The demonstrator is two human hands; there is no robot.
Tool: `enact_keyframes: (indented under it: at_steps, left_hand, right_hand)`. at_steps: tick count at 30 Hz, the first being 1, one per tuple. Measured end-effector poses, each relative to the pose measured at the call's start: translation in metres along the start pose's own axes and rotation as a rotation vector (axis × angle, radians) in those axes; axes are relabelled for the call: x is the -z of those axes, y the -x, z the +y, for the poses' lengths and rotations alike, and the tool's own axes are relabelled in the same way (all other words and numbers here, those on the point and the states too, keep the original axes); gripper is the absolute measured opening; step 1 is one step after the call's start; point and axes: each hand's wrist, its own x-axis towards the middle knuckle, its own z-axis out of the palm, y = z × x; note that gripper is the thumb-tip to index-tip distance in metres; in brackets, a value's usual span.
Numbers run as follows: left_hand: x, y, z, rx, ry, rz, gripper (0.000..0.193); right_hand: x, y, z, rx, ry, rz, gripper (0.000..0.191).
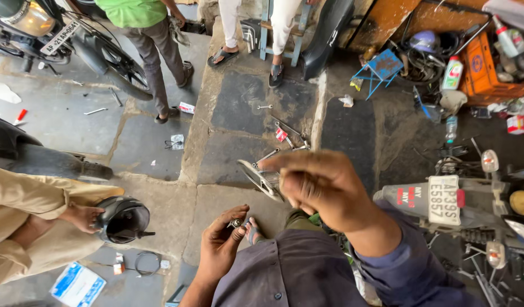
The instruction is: The person holds a small metallic component and repeatedly inserts and removes a thin metal rod or pin. They also pick up a yellow bottle and pour liquid onto the component, then continue inserting and removing the pin. The actions are repeated without a visible final assembly state.
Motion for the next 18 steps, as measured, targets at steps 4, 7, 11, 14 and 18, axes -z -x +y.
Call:
enact_keyframes:
  at_steps: [4,7,11,14,18]
  left_hand:
    - [0.009,0.003,0.033,0.057,-0.038,-0.031,0.036]
    - [0.016,-0.002,0.050,0.002,-0.155,-0.078,0.036]
    - [0.019,-0.004,0.060,-0.008,-0.145,-0.165,0.037]
    - [0.020,-0.004,0.064,-0.132,-0.274,-0.172,0.033]
    - [0.023,-0.002,0.067,-0.137,-0.313,-0.195,0.034]
  right_hand:
    - [-0.025,0.016,0.019,-0.017,0.284,-0.063,0.026]
    - [-0.033,0.036,0.048,-0.042,0.357,0.042,0.023]
    - [-0.042,0.067,0.081,-0.090,0.473,0.143,0.020]
    - [-0.050,0.074,0.087,-0.187,0.598,0.103,0.020]
    - [-0.070,0.069,0.081,-0.218,0.695,0.112,0.025]
